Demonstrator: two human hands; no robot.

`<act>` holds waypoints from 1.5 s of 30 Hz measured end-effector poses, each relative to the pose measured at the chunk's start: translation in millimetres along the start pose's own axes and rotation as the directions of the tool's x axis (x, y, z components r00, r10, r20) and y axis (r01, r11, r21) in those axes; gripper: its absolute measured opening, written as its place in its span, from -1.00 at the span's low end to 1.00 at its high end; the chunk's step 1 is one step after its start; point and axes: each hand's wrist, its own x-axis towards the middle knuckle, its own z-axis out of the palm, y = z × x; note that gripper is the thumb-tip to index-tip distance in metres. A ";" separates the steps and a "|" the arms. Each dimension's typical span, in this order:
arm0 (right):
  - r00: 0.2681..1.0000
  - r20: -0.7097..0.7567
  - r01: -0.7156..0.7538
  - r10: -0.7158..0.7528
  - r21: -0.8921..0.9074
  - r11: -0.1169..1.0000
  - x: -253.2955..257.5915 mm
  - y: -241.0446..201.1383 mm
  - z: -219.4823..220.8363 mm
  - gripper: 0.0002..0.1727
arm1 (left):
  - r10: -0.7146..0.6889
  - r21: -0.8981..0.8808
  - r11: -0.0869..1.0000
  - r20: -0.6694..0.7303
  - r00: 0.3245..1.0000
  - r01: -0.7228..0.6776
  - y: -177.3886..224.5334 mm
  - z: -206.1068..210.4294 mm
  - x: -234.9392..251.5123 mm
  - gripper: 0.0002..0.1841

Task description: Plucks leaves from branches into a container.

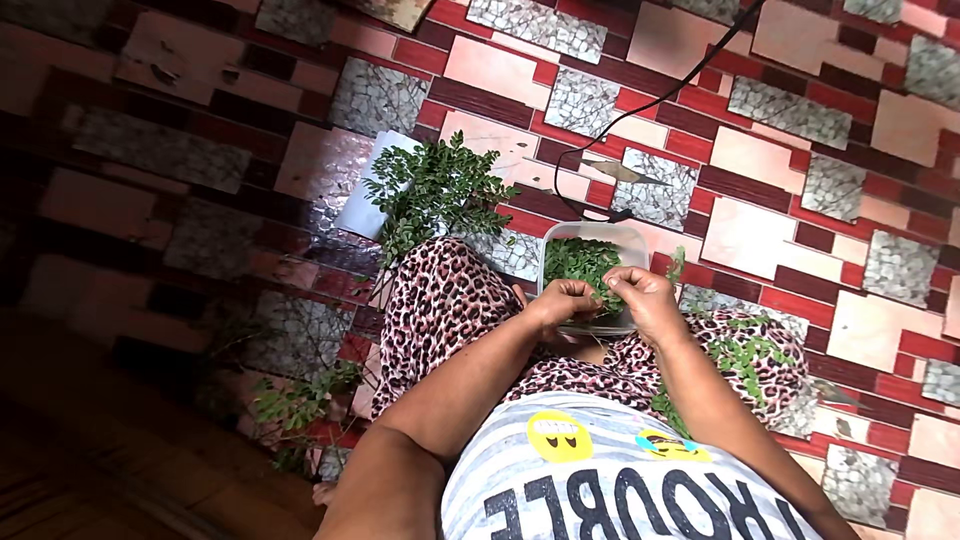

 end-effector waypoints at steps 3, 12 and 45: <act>0.997 0.064 0.043 -0.032 -0.173 0.984 -3.4 -8.1 -0.2 -0.87 | 0.026 0.013 1.000 -0.001 1.000 -0.026 -1.1 -0.4 0.9 -0.84; 0.986 0.097 0.152 -0.139 -0.140 0.978 -4.7 -4.4 7.1 -0.95 | 0.054 0.070 0.996 0.010 0.998 -0.054 -2.6 -1.8 0.9 -0.87; 1.000 0.014 -0.016 0.017 -0.089 0.996 -6.9 -6.9 4.2 -0.84 | 0.101 0.136 0.986 -0.019 0.995 -0.098 3.2 -1.1 -4.8 -0.87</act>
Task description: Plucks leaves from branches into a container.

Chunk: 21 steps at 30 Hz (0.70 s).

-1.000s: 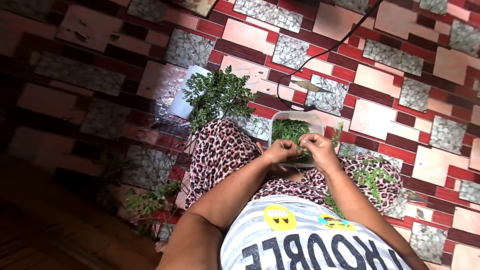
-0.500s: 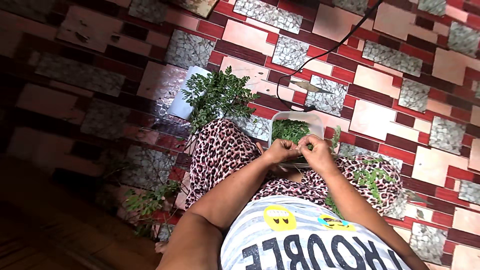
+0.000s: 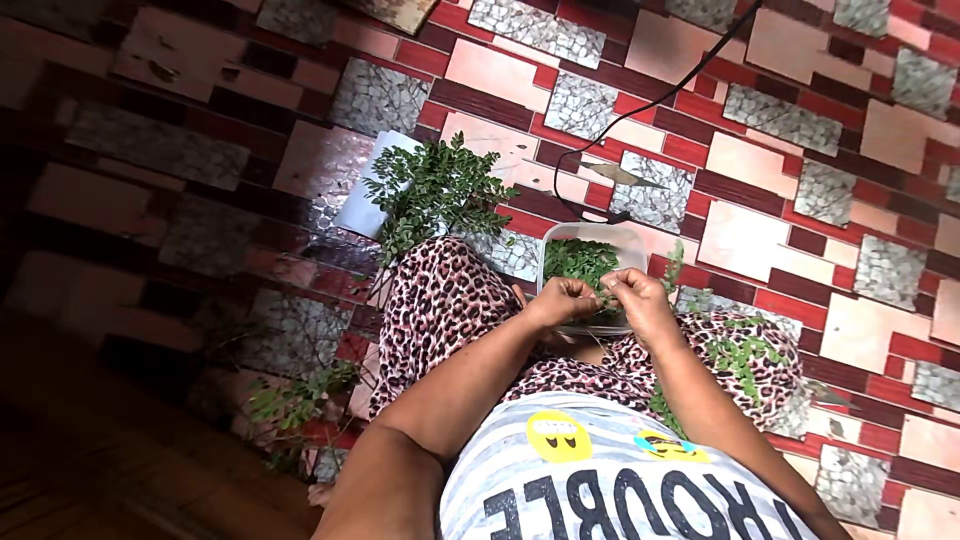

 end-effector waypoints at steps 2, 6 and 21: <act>0.985 -0.008 0.169 -0.170 -0.086 0.982 -2.9 -1.5 -1.4 -0.89 | 0.000 0.007 1.000 -0.012 1.000 0.000 1.4 1.0 -1.0 -0.87; 0.971 0.077 0.238 -0.227 -0.199 0.951 -6.3 -6.5 -2.9 -0.93 | 0.008 0.009 1.000 -0.017 1.000 -0.008 -1.0 1.2 0.5 -0.88; 0.934 -0.075 0.326 -0.350 -0.227 0.918 -2.8 -7.0 -9.0 -0.89 | 0.022 0.031 0.999 -0.035 0.999 -0.021 2.7 0.4 -2.9 -0.91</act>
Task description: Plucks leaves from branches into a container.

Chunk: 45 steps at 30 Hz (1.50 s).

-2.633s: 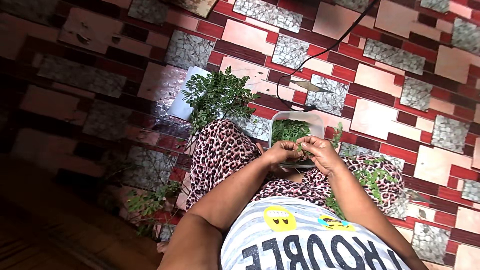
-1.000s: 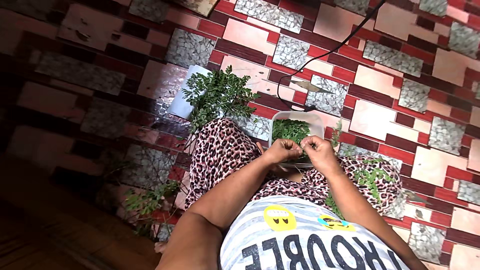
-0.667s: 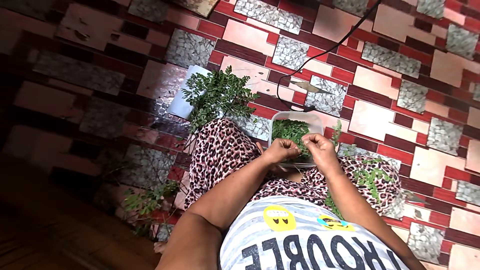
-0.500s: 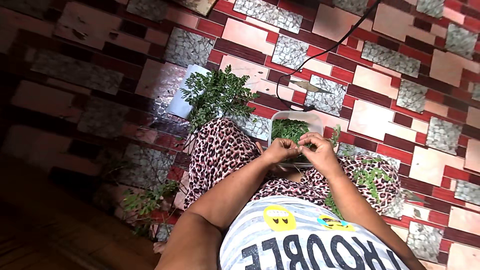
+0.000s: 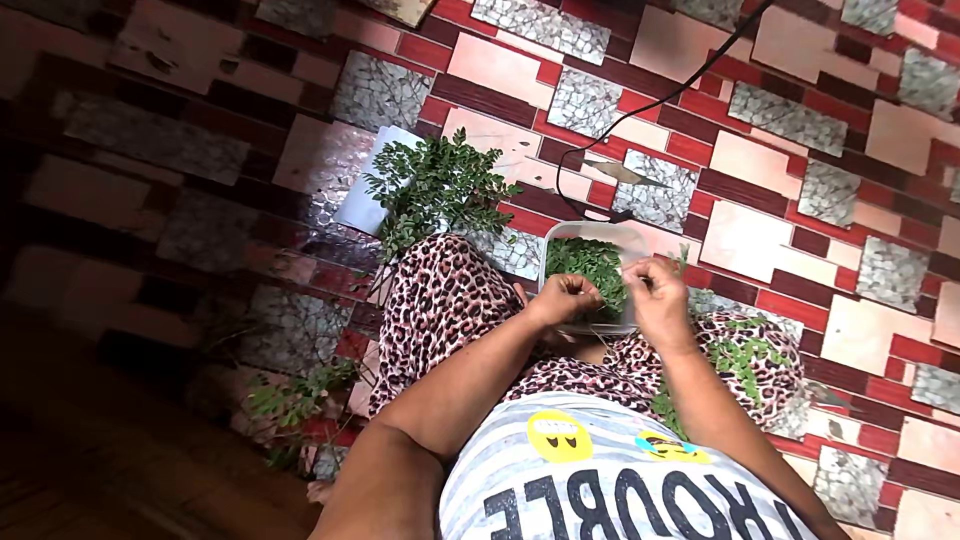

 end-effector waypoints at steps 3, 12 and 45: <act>0.998 -0.058 0.009 -0.008 0.018 1.000 1.8 3.8 -11.8 -0.89 | -0.087 -0.162 0.983 -0.011 0.996 0.084 0.5 1.4 4.1 -0.93; 0.993 -0.009 -0.119 0.120 0.069 0.990 -8.1 12.9 -3.0 -0.93 | -0.126 -0.328 0.938 -0.025 0.992 0.111 0.3 3.3 7.1 -0.88; 0.944 0.096 -0.323 0.315 0.093 0.942 -3.7 -4.1 5.9 -0.85 | -0.010 -0.224 0.975 -0.106 0.994 -0.014 -9.2 1.3 12.3 -0.93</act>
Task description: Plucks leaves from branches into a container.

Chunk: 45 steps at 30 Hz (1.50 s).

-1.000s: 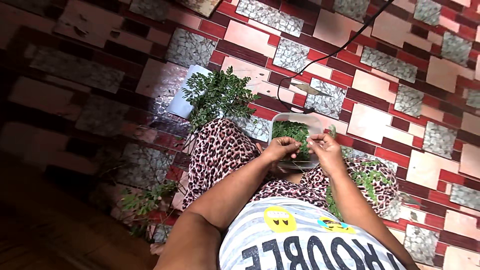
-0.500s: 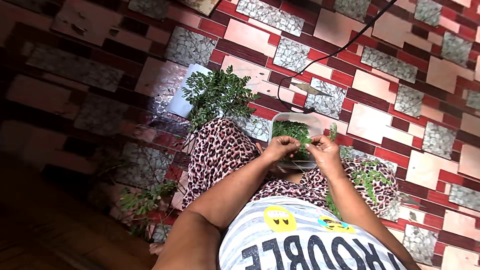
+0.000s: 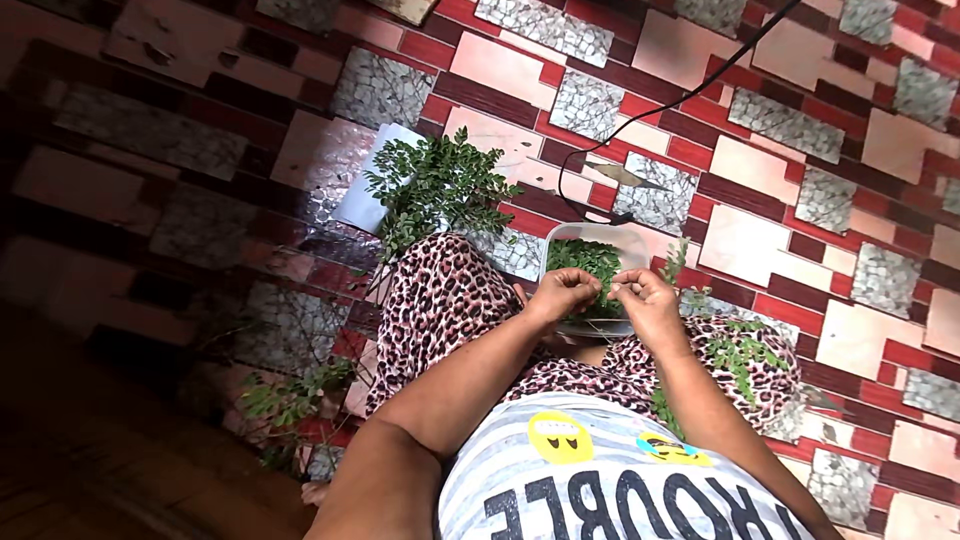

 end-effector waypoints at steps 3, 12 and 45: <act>0.999 0.026 -0.040 0.038 0.057 0.998 3.3 5.1 0.5 -0.87 | 0.016 0.004 1.000 0.018 1.000 -0.016 -0.5 1.2 -0.1 -0.94; 0.998 -0.057 0.012 -0.006 0.094 0.995 6.8 14.8 5.0 -0.96 | 0.068 0.077 0.994 0.050 0.996 -0.072 -0.7 0.2 -1.2 -0.94; 0.997 0.046 -0.077 0.064 0.363 0.928 5.6 13.0 -9.5 -0.89 | -0.100 -0.077 0.991 0.091 0.991 0.107 8.8 1.7 -6.8 -0.87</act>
